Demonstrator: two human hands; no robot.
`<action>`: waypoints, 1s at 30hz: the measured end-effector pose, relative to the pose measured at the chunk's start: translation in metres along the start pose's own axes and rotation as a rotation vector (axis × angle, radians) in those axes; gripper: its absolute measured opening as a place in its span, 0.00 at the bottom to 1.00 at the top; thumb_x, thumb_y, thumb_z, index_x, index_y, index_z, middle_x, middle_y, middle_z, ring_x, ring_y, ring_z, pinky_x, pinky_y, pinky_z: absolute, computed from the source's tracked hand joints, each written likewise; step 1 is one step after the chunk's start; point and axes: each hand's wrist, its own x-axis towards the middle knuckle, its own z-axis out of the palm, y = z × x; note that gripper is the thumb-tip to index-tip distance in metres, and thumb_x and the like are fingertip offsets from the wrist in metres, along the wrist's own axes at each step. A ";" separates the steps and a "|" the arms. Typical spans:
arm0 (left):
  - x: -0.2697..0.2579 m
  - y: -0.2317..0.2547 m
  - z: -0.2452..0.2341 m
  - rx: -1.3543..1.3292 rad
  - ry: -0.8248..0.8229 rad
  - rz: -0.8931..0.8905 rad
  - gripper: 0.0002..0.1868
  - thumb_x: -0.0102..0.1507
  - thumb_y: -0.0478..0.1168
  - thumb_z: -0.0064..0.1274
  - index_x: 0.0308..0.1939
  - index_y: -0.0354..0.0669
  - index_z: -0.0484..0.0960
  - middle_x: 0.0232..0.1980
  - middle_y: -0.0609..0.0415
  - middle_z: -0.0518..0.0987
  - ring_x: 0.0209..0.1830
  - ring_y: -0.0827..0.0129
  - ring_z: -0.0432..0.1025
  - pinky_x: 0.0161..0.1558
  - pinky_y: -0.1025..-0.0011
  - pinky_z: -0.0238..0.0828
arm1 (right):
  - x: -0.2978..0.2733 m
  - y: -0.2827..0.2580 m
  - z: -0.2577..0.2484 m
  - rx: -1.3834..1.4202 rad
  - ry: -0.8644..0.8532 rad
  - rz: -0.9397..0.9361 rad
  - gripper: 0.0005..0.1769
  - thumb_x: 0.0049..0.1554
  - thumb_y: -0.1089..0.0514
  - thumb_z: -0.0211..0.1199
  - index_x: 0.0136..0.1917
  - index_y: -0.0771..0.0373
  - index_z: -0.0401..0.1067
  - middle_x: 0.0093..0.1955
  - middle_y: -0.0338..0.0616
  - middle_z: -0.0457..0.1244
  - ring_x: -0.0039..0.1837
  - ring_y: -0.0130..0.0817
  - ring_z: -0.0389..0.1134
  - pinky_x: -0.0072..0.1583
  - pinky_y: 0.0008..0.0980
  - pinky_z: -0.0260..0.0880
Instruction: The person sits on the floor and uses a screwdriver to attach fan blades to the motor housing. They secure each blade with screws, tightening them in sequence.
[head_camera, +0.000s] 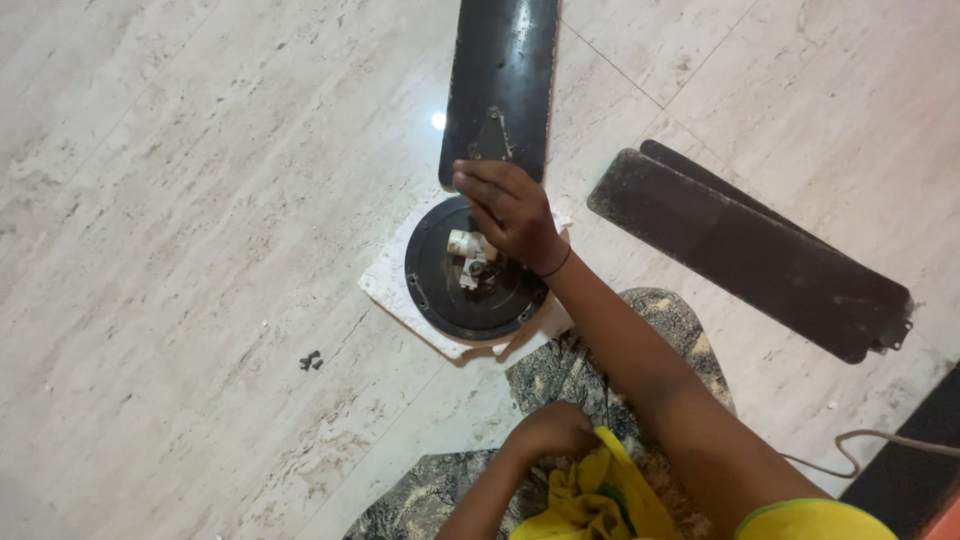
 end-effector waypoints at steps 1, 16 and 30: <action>0.003 -0.001 -0.003 0.039 -0.004 0.051 0.19 0.63 0.53 0.54 0.31 0.42 0.88 0.30 0.47 0.84 0.28 0.61 0.79 0.38 0.62 0.75 | 0.002 0.001 0.000 -0.003 -0.007 0.020 0.16 0.62 0.66 0.69 0.63 0.62 0.76 0.64 0.44 0.66 0.64 0.40 0.70 0.64 0.37 0.75; 0.004 0.017 -0.008 0.108 -0.091 -0.019 0.24 0.66 0.58 0.53 0.32 0.43 0.90 0.32 0.48 0.85 0.29 0.63 0.78 0.39 0.64 0.75 | 0.009 -0.010 0.000 -0.065 -0.113 0.057 0.17 0.63 0.63 0.72 0.65 0.59 0.77 0.64 0.40 0.64 0.62 0.37 0.69 0.61 0.35 0.75; 0.004 0.009 -0.007 -0.071 -0.052 -0.068 0.21 0.65 0.56 0.58 0.33 0.40 0.89 0.30 0.51 0.85 0.28 0.68 0.80 0.36 0.69 0.75 | 0.012 -0.008 -0.006 -0.132 -0.180 0.133 0.20 0.58 0.56 0.74 0.63 0.57 0.79 0.53 0.42 0.66 0.49 0.38 0.69 0.50 0.34 0.73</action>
